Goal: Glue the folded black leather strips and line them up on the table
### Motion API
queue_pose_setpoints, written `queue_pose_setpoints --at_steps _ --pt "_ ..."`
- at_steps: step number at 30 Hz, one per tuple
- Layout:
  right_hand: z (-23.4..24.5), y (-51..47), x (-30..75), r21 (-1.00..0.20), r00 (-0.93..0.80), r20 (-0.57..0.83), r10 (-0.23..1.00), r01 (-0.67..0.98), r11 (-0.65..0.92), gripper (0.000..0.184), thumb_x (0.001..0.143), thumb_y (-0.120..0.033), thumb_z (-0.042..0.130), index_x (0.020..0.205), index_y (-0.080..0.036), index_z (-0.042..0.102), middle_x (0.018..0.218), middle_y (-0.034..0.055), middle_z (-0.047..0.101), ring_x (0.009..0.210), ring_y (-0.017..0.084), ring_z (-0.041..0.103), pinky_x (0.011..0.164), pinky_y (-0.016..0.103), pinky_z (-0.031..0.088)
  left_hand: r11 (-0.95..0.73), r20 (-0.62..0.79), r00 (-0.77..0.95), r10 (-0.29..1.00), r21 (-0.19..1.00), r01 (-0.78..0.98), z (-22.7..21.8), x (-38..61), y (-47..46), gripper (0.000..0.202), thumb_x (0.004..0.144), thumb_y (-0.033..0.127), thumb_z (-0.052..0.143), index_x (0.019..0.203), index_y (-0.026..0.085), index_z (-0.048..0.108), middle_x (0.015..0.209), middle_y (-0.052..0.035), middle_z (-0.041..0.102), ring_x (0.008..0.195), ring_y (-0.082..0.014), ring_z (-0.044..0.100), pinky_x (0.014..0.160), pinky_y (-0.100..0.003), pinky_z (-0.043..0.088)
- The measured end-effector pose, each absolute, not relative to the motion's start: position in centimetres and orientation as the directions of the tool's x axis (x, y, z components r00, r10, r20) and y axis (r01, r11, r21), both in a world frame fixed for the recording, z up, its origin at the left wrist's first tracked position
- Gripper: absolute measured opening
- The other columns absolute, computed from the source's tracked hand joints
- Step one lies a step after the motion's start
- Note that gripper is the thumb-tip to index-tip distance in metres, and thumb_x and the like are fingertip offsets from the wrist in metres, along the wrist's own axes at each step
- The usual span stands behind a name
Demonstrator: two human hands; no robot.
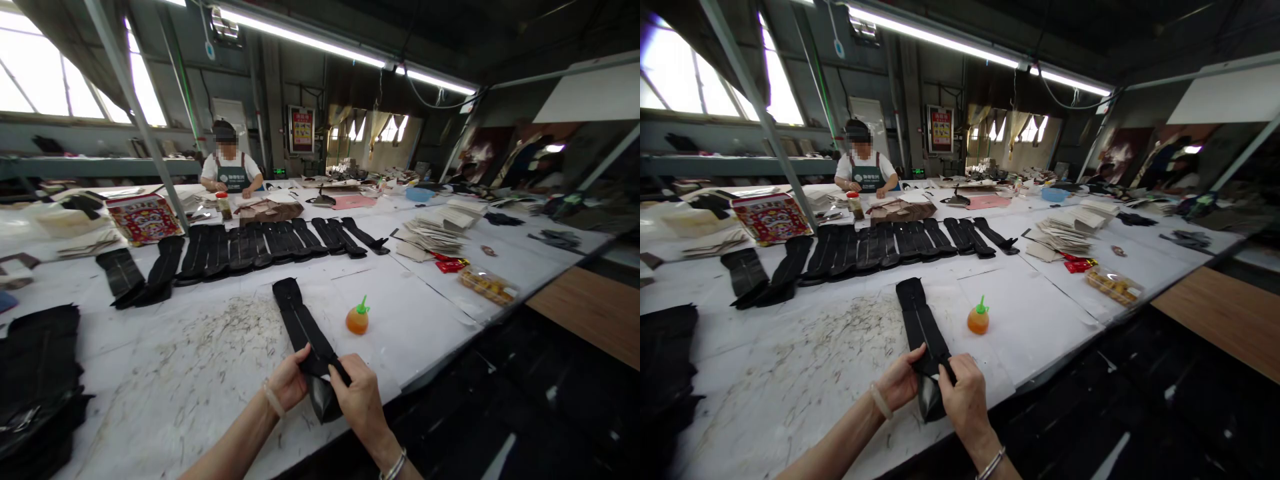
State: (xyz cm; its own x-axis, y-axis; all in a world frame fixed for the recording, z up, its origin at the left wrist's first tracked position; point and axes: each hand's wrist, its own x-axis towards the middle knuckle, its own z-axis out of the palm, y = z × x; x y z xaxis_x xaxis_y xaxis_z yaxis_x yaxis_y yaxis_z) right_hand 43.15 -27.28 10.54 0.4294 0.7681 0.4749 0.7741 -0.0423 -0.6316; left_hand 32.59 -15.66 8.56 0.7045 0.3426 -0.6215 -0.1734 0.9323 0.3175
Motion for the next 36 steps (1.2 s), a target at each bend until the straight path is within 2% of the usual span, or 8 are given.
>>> queue_pose_setpoints --at_steps 4,6,10,15,26,31,34,36 --pt "9.5 -26.9 43.5 -0.764 0.613 0.414 0.673 0.636 -0.109 0.01 0.079 -0.016 0.055 0.076 -0.02 0.063 0.074 0.0052 0.066 0.07 0.022 0.063 0.066 0.032 0.05 0.911 -0.562 0.736 0.378 0.367 -0.188 8.9 33.0 -16.4 0.02 0.088 0.024 0.059 0.095 0.007 0.066 0.085 -0.0127 0.074 0.079 -0.023 0.072 0.08 -0.034 0.057" --pt "9.2 -26.8 43.5 -0.801 0.64 0.389 0.662 0.59 -0.099 0.009 0.077 -0.016 0.056 0.077 -0.02 0.064 0.075 0.0048 0.066 0.071 0.022 0.063 0.068 0.033 0.051 0.877 -0.53 0.736 0.421 0.445 -0.181 9.0 33.0 -16.9 0.018 0.079 0.013 0.068 0.096 0.008 0.067 0.089 -0.0116 0.074 0.081 -0.0221 0.071 0.079 -0.031 0.057" --pt "9.2 -27.1 43.6 -0.877 0.726 0.375 0.577 0.479 -0.032 0.006 0.077 -0.023 0.061 0.083 -0.02 0.062 0.09 0.0066 0.067 0.088 0.024 0.063 0.082 0.037 0.05 0.806 -0.521 0.67 0.529 0.554 -0.207 9.2 33.3 -17.7 0.04 0.066 -0.01 0.065 0.1 0.01 0.067 0.084 -0.0077 0.074 0.075 -0.0191 0.071 0.073 -0.026 0.057" --pt "9.1 -29.0 43.4 -0.939 0.882 0.309 0.356 0.341 -0.031 0.04 0.068 -0.037 0.077 0.099 -0.02 0.059 0.107 0.0092 0.063 0.107 0.029 0.056 0.098 0.045 0.041 0.811 -0.529 0.645 0.552 0.521 -0.267 9.3 34.4 -17.7 0.045 0.072 -0.009 0.061 0.111 0.011 0.063 0.081 -0.0065 0.074 0.069 -0.0179 0.071 0.067 -0.026 0.059" --pt "7.0 -27.0 42.3 -0.955 0.939 0.276 0.206 0.293 -0.053 0.041 0.072 -0.04 0.071 0.105 -0.018 0.058 0.12 0.0124 0.059 0.114 0.031 0.054 0.1 0.046 0.041 0.809 -0.54 0.607 0.583 0.457 -0.37 9.2 36.4 -18.9 0.03 0.073 -0.008 0.059 0.098 0.006 0.065 0.075 -0.0086 0.072 0.066 -0.0174 0.07 0.064 -0.025 0.058" --pt "6.6 -26.5 43.1 -0.847 0.829 0.468 0.307 0.52 -0.112 0.016 0.082 -0.025 0.061 0.096 -0.021 0.069 0.123 0.0108 0.06 0.118 0.031 0.053 0.099 0.048 0.043 0.757 -0.525 0.56 0.64 0.556 -0.343 9.5 36.5 -19.3 0.024 0.066 -0.006 0.065 0.085 0.009 0.066 0.077 -0.0088 0.073 0.064 -0.0162 0.068 0.061 -0.026 0.056" --pt "6.7 -27.0 43.5 -0.602 0.531 0.679 0.507 0.798 -0.029 0.035 0.082 -0.005 0.048 0.095 -0.026 0.072 0.108 0.0052 0.069 0.12 0.028 0.051 0.106 0.054 0.035 0.72 -0.499 0.551 0.669 0.619 -0.314 9.4 35.7 -19.1 0.021 0.061 -0.004 0.066 0.078 0.01 0.067 0.071 -0.0056 0.072 0.059 -0.0137 0.065 0.056 -0.022 0.052" --pt "7.2 -27.4 43.8 -0.472 0.306 0.707 0.637 0.876 0.103 0.045 0.078 0.001 0.042 0.102 -0.025 0.07 0.1 0.0043 0.072 0.114 0.025 0.056 0.106 0.051 0.036 0.701 -0.482 0.552 0.68 0.647 -0.3 9.1 35.0 -18.8 0.024 0.056 -0.004 0.065 0.075 0.011 0.068 0.069 -0.0035 0.071 0.058 -0.0125 0.063 0.056 -0.021 0.05"
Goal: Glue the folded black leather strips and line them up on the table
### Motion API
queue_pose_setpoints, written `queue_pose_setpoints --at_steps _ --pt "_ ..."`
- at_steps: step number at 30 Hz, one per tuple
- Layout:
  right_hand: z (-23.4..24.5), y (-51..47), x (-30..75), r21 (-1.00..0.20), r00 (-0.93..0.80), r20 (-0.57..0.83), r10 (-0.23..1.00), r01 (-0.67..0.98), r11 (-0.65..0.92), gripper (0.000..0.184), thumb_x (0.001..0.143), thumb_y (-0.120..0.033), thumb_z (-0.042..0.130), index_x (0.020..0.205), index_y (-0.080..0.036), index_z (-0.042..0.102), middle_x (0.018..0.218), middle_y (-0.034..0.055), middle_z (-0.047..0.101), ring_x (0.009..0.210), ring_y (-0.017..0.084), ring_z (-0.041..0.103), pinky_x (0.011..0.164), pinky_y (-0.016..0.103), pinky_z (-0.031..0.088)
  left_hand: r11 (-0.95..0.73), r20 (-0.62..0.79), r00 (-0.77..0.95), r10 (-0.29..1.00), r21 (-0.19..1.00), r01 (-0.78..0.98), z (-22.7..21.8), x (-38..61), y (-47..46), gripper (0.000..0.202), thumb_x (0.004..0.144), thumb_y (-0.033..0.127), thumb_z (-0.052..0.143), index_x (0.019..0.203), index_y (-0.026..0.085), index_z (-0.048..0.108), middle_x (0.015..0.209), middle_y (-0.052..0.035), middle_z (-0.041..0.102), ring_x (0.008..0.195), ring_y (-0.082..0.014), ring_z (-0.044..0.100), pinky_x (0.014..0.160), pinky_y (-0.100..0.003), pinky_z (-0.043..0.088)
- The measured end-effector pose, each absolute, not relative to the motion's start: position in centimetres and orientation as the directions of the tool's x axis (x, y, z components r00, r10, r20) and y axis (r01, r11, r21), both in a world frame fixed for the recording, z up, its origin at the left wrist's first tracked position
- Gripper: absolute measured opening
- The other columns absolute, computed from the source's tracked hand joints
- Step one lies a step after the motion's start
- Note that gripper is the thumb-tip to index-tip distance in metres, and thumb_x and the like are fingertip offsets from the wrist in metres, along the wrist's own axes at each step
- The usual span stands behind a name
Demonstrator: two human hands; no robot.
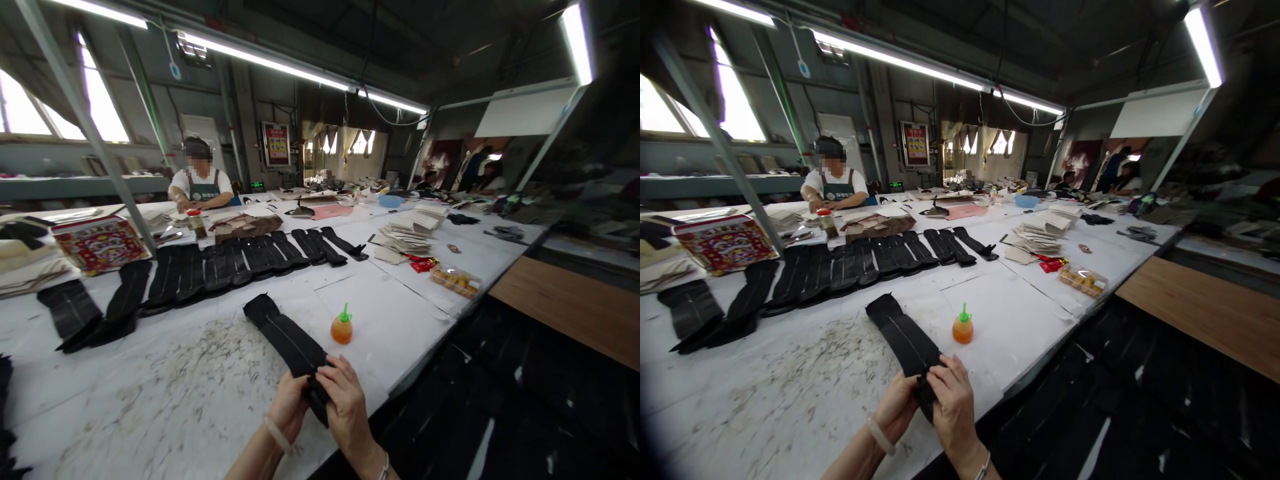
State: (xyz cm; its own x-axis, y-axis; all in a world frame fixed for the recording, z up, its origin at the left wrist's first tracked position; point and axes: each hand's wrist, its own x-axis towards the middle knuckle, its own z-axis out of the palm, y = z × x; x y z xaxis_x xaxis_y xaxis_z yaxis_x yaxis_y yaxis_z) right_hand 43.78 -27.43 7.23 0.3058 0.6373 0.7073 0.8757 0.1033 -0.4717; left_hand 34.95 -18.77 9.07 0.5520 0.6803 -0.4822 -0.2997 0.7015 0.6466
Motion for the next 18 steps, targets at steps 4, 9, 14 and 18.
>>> queue_pose_setpoints --at_steps 4,9,14,18 --pt "9.4 -27.2 44.7 -0.506 0.049 0.551 0.833 0.813 0.287 0.034 0.076 -0.001 0.049 0.089 -0.021 0.073 0.085 0.0048 0.072 0.091 0.022 0.062 0.095 0.043 0.044 0.69 -0.467 0.58 0.667 0.68 -0.246 8.5 33.4 -18.4 0.026 0.05 -0.003 0.067 0.072 0.011 0.068 0.067 -0.0017 0.07 0.058 -0.012 0.061 0.056 -0.021 0.048" --pt "11.9 -24.5 46.3 -0.879 0.182 0.185 0.966 0.469 0.08 0.012 0.065 -0.013 0.072 0.057 -0.022 0.069 0.076 -0.0001 0.061 0.083 0.018 0.058 0.077 0.03 0.046 0.686 -0.421 0.646 0.637 0.692 -0.225 9.0 32.5 -18.6 0.036 0.051 0.003 0.074 0.085 0.012 0.071 0.076 -0.0036 0.072 0.068 -0.0151 0.064 0.065 -0.024 0.049" --pt "10.6 -22.2 46.4 -0.95 0.352 0.037 0.935 0.302 -0.076 0.014 0.054 -0.013 0.076 0.06 -0.018 0.064 0.097 0.0014 0.055 0.087 0.017 0.057 0.071 0.026 0.045 0.715 -0.446 0.646 0.619 0.659 -0.231 9.5 31.5 -17.9 0.044 0.048 0.002 0.073 0.09 0.014 0.072 0.08 -0.003 0.073 0.071 -0.0149 0.064 0.068 -0.023 0.049" --pt "8.7 -21.6 45.7 -0.962 0.394 -0.083 0.915 0.207 -0.177 0.016 0.058 -0.013 0.072 0.062 -0.018 0.058 0.073 -0.0023 0.057 0.068 0.014 0.056 0.06 0.024 0.042 0.731 -0.453 0.691 0.563 0.662 -0.162 9.8 30.4 -17.6 0.039 0.052 0.01 0.077 0.09 0.014 0.072 0.083 -0.0038 0.073 0.072 -0.0142 0.064 0.069 -0.023 0.048"
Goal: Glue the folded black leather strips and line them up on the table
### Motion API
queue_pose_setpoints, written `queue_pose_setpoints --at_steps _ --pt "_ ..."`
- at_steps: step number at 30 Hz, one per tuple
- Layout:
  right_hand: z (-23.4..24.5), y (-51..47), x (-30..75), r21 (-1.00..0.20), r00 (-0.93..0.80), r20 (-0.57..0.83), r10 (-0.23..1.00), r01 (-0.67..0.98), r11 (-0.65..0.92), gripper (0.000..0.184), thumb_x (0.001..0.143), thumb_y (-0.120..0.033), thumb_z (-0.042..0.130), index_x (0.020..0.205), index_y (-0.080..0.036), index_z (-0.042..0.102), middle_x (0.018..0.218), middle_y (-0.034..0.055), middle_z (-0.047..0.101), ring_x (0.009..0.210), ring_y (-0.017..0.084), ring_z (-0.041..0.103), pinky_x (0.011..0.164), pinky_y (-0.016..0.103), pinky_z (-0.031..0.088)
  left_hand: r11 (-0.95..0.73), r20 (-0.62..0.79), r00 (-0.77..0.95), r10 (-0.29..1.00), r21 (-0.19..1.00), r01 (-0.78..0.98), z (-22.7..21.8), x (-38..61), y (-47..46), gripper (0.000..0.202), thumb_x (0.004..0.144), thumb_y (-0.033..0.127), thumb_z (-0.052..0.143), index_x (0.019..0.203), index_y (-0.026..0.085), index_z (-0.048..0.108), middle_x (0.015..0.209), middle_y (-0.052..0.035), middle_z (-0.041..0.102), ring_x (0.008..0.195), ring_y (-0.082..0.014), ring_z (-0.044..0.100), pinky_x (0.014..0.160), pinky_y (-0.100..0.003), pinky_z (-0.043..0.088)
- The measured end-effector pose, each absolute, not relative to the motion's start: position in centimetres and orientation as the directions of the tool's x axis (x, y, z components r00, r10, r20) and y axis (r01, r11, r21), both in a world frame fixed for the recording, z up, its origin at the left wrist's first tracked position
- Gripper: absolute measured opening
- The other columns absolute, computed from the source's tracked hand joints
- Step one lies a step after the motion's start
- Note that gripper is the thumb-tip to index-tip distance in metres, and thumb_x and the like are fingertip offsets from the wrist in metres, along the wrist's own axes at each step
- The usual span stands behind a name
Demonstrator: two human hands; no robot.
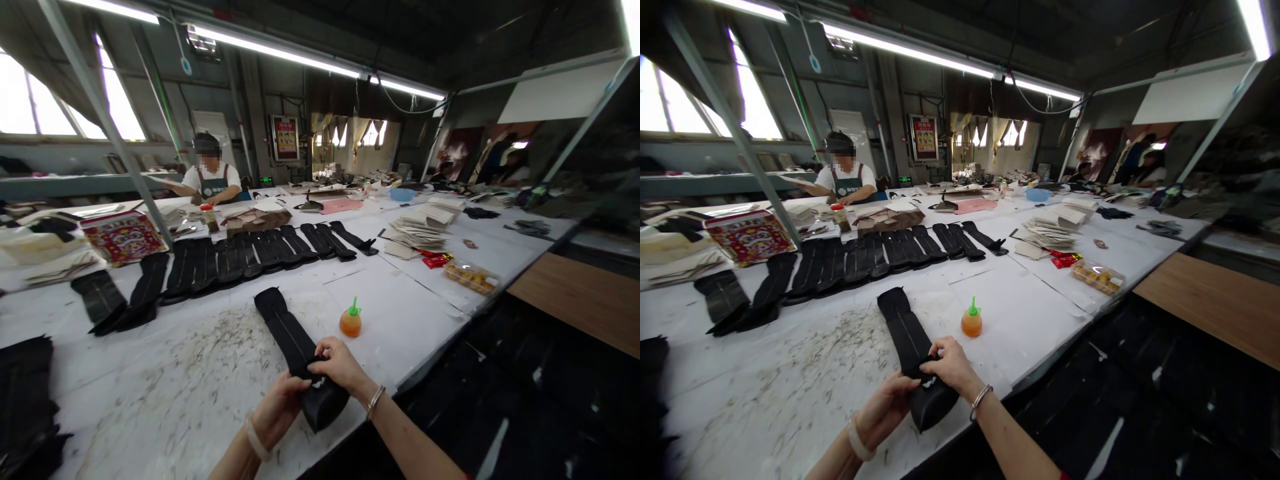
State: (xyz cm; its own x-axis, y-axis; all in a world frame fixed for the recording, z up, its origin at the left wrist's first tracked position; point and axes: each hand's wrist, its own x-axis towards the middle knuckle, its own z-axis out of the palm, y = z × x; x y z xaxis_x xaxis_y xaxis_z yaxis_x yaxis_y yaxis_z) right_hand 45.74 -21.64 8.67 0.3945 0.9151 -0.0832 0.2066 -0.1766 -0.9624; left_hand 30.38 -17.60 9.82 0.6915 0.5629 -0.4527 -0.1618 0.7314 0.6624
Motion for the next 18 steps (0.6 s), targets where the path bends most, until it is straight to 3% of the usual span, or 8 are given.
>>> queue_pose_setpoints --at_steps 4,7,9,11,13,14,16,18 --pt "7.4 -21.5 45.1 -0.957 0.411 -0.177 0.894 0.14 -0.254 0.019 0.058 -0.011 0.068 0.062 -0.019 0.052 0.055 -0.008 0.048 0.053 0.01 0.047 0.05 0.021 0.036 0.635 -0.51 0.66 0.551 0.77 0.065 9.6 30.0 -17.1 0.04 0.062 0.037 0.08 0.093 0.014 0.071 0.084 -0.0062 0.072 0.073 -0.0164 0.064 0.067 -0.024 0.047" --pt "6.5 -21.4 44.7 -0.948 0.456 -0.192 0.869 0.142 -0.284 0.023 0.054 -0.007 0.069 0.059 -0.019 0.05 0.054 -0.0091 0.046 0.054 0.009 0.044 0.05 0.02 0.033 0.353 -0.551 0.595 0.585 0.834 0.425 9.2 29.5 -16.0 0.041 0.067 0.054 0.072 0.076 0.014 0.068 0.061 -0.0046 0.065 0.054 -0.0169 0.059 0.054 -0.027 0.042" --pt "6.0 -21.5 44.5 -0.94 0.482 -0.196 0.854 0.157 -0.304 0.024 0.052 -0.007 0.071 0.059 -0.019 0.052 0.053 -0.0091 0.046 0.054 0.01 0.044 0.05 0.021 0.032 0.022 -0.501 0.54 0.676 0.746 0.665 9.2 28.9 -15.1 0.045 0.071 0.06 0.063 0.06 0.016 0.061 0.049 -0.0038 0.056 0.049 -0.0191 0.056 0.052 -0.03 0.04" --pt "5.6 -21.6 44.2 -0.931 0.497 -0.194 0.846 0.178 -0.318 0.025 0.05 -0.008 0.074 0.058 -0.019 0.053 0.052 -0.0091 0.047 0.054 0.01 0.043 0.049 0.022 0.031 -0.27 -0.329 0.519 0.789 0.573 0.774 9.6 28.3 -14.4 0.043 0.073 0.058 0.061 0.058 0.017 0.059 0.052 -0.0051 0.057 0.056 -0.0229 0.059 0.057 -0.032 0.041" --pt "5.5 -21.7 43.8 -0.924 0.503 -0.185 0.844 0.204 -0.324 0.027 0.048 -0.008 0.076 0.056 -0.018 0.052 0.051 -0.0091 0.046 0.053 0.01 0.042 0.049 0.023 0.03 -0.47 -0.132 0.602 0.788 0.503 0.725 10.1 28.2 -13.8 0.032 0.069 0.048 0.068 0.078 0.018 0.066 0.079 -0.0081 0.068 0.074 -0.0252 0.064 0.068 -0.033 0.044" --pt "5.5 -21.8 43.6 -0.921 0.505 -0.179 0.844 0.216 -0.324 0.027 0.048 -0.008 0.076 0.055 -0.019 0.052 0.05 -0.0091 0.046 0.053 0.01 0.042 0.049 0.023 0.029 -0.546 -0.084 0.677 0.731 0.523 0.654 10.3 28.3 -13.5 0.038 0.065 0.044 0.072 0.093 0.02 0.067 0.099 -0.0091 0.069 0.084 -0.0257 0.064 0.074 -0.033 0.045" --pt "5.6 -21.9 43.2 -0.919 0.505 -0.161 0.848 0.238 -0.316 0.027 0.049 -0.008 0.075 0.054 -0.019 0.051 0.05 -0.009 0.047 0.053 0.01 0.042 0.049 0.023 0.029 -0.631 -0.071 0.831 0.551 0.617 0.471 10.4 29.2 -12.6 0.064 0.055 0.037 0.08 0.116 0.027 0.061 0.132 -0.0079 0.056 0.102 -0.0274 0.061 0.084 -0.033 0.044" --pt "5.7 -22.0 42.9 -0.92 0.503 -0.134 0.854 0.257 -0.295 0.026 0.051 -0.008 0.074 0.054 -0.019 0.05 0.05 -0.0086 0.048 0.053 0.01 0.044 0.05 0.023 0.03 -0.645 -0.102 0.922 0.374 0.686 0.338 10.2 30.4 -11.4 0.073 0.048 0.037 0.084 0.117 0.031 0.061 0.136 -0.0058 0.052 0.11 -0.0294 0.058 0.089 -0.032 0.042"
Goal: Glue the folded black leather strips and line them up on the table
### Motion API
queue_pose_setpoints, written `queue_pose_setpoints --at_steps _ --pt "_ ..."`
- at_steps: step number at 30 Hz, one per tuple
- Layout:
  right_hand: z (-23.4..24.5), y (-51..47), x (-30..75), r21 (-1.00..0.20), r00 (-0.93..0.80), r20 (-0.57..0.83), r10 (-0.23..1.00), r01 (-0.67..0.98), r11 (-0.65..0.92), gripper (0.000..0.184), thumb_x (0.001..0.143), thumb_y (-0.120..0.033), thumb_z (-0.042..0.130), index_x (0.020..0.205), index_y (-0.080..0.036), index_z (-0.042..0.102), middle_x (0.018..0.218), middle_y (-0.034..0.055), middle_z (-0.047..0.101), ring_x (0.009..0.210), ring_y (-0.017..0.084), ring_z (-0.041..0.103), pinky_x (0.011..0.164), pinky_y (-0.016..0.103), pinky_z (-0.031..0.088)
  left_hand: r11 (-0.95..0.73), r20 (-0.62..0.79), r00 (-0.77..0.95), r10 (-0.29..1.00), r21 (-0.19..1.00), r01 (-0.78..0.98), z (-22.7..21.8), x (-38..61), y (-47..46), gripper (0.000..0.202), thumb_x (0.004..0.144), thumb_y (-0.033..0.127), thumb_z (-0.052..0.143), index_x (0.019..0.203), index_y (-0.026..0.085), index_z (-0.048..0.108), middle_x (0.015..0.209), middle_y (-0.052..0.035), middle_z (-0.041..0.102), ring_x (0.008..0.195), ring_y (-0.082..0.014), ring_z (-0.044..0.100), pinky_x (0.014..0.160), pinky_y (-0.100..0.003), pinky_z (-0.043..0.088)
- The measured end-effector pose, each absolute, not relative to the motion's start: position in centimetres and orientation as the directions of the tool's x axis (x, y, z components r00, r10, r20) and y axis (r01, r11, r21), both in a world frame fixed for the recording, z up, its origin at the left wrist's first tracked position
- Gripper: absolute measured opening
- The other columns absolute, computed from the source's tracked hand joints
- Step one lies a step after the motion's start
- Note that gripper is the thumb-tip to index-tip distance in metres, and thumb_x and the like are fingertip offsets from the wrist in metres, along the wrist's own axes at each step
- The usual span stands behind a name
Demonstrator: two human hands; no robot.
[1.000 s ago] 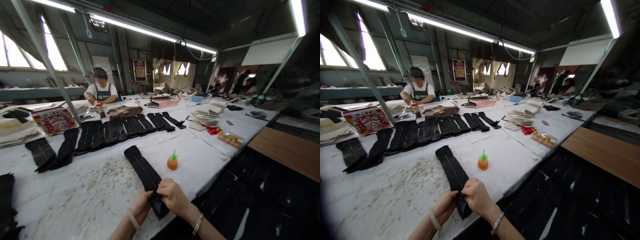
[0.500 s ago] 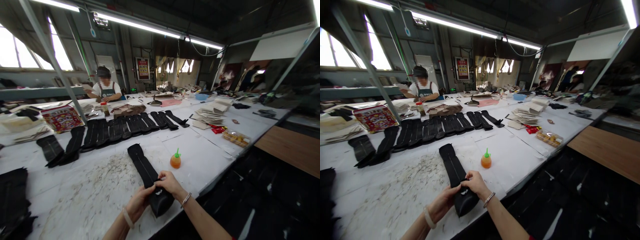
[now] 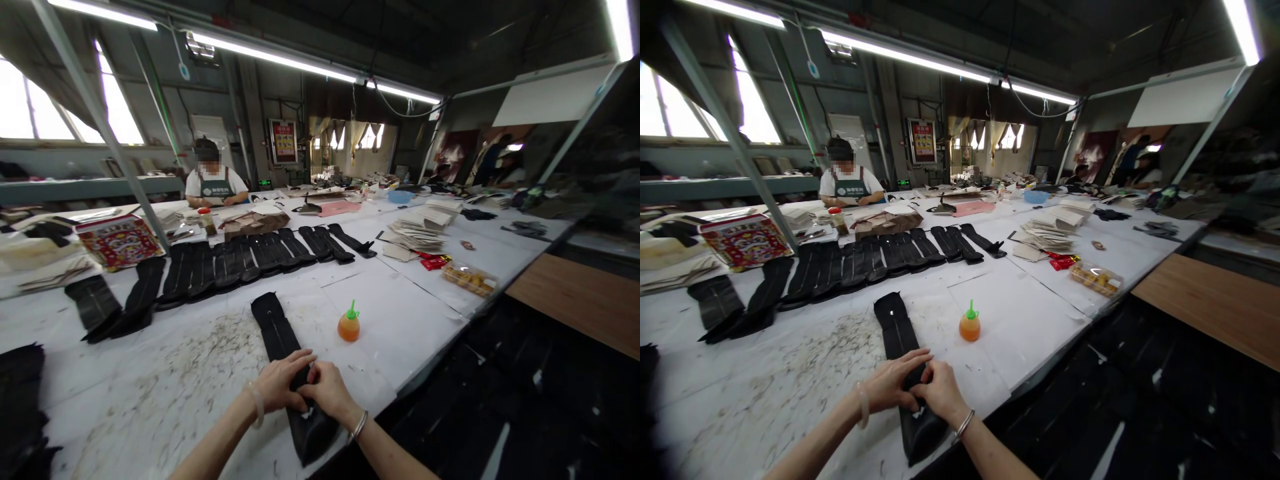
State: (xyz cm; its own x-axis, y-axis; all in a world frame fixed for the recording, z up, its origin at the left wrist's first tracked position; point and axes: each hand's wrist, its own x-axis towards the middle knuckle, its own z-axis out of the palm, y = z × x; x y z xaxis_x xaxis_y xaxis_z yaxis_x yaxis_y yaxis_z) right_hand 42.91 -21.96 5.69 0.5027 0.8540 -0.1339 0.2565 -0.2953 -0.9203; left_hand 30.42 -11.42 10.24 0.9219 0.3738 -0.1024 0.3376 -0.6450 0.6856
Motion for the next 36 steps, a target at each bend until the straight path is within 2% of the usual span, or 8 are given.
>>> queue_pose_setpoints --at_steps 8,10,14,17,20,28,32,36 --pt "5.1 -23.7 44.9 -0.918 0.587 -0.01 0.809 0.315 -0.24 0.019 0.063 -0.016 0.071 0.062 -0.021 0.052 0.056 -0.0055 0.054 0.055 0.015 0.052 0.053 0.026 0.041 -0.787 -0.275 0.955 0.113 0.562 0.255 8.3 35.3 -8.3 0.051 0.032 0.042 0.089 0.074 0.023 0.067 0.078 0.0012 0.054 0.073 -0.0195 0.055 0.066 -0.027 0.041" --pt "5.0 -24.2 47.4 -0.908 0.697 0.05 0.715 0.33 -0.258 0.014 0.071 -0.028 0.067 0.077 -0.021 0.055 0.073 0.0014 0.063 0.069 0.021 0.058 0.066 0.032 0.047 -0.778 -0.278 0.955 0.101 0.576 0.25 8.3 35.7 -8.1 0.05 0.027 0.039 0.091 0.068 0.023 0.067 0.074 0.0016 0.054 0.069 -0.0187 0.054 0.066 -0.027 0.041" --pt "5.1 -23.7 53.1 -0.887 0.808 0.149 0.571 0.364 -0.283 0.055 0.065 -0.038 0.072 0.112 -0.019 0.051 0.122 0.0138 0.056 0.123 0.033 0.044 0.1 0.046 0.035 -0.709 -0.35 0.932 0.096 0.633 0.311 8.4 35.8 -7.8 0.043 0.028 0.033 0.091 0.062 0.024 0.066 0.057 0.003 0.056 0.057 -0.018 0.055 0.065 -0.031 0.045" --pt "5.0 -22.1 55.7 -0.893 0.755 0.142 0.64 0.376 -0.246 0.065 0.046 -0.033 0.082 0.105 -0.021 0.057 0.118 0.0093 0.059 0.127 0.036 0.041 0.106 0.049 0.028 -0.59 -0.513 0.853 0.091 0.663 0.461 8.2 35.6 -7.4 0.037 0.037 0.033 0.088 0.066 0.024 0.068 0.043 0.0052 0.052 0.04 -0.0168 0.05 0.053 -0.032 0.045" --pt "5.2 -21.1 56.3 -0.93 0.685 0.109 0.721 0.326 -0.169 0.051 0.049 -0.032 0.08 0.094 -0.02 0.061 0.098 0.0047 0.065 0.107 0.032 0.055 0.097 0.048 0.039 -0.517 -0.573 0.818 0.051 0.685 0.513 8.1 35.5 -6.9 0.035 0.038 0.034 0.088 0.064 0.024 0.066 0.041 0.0041 0.053 0.036 -0.0162 0.048 0.044 -0.032 0.043" --pt "9.8 -23.7 55.5 -0.993 0.515 0.039 0.856 -0.075 0.091 0.052 0.065 -0.036 0.073 0.113 -0.022 0.06 0.104 0.0052 0.067 0.09 0.023 0.063 0.078 0.036 0.051 -0.369 -0.557 0.821 -0.127 0.794 0.482 11.8 34.7 -4.6 0.026 0.042 0.031 0.087 0.058 0.023 0.068 0.048 0.0002 0.059 0.038 -0.0147 0.048 0.037 -0.029 0.041" --pt "12.0 -25.0 55.7 -0.773 0.659 -0.07 0.749 -0.51 0.377 0.036 0.075 -0.052 0.067 0.103 -0.028 0.064 0.101 0.0026 0.067 0.085 0.022 0.064 0.075 0.041 0.054 -0.372 -0.56 0.813 -0.159 0.797 0.476 13.4 34.5 -3.8 0.024 0.044 0.027 0.088 0.059 0.023 0.07 0.048 0.0002 0.058 0.038 -0.0147 0.047 0.037 -0.029 0.039" --pt "12.3 -25.7 55.1 -0.709 0.646 -0.109 0.756 -0.584 0.397 0.04 0.076 -0.054 0.069 0.11 -0.035 0.063 0.106 0.0008 0.066 0.088 0.02 0.065 0.078 0.041 0.055 -0.283 -0.597 0.794 -0.113 0.785 0.551 14.1 34.3 -3.6 0.031 0.037 0.009 0.088 0.06 0.021 0.072 0.049 -0.0008 0.061 0.039 -0.0163 0.049 0.039 -0.032 0.042"
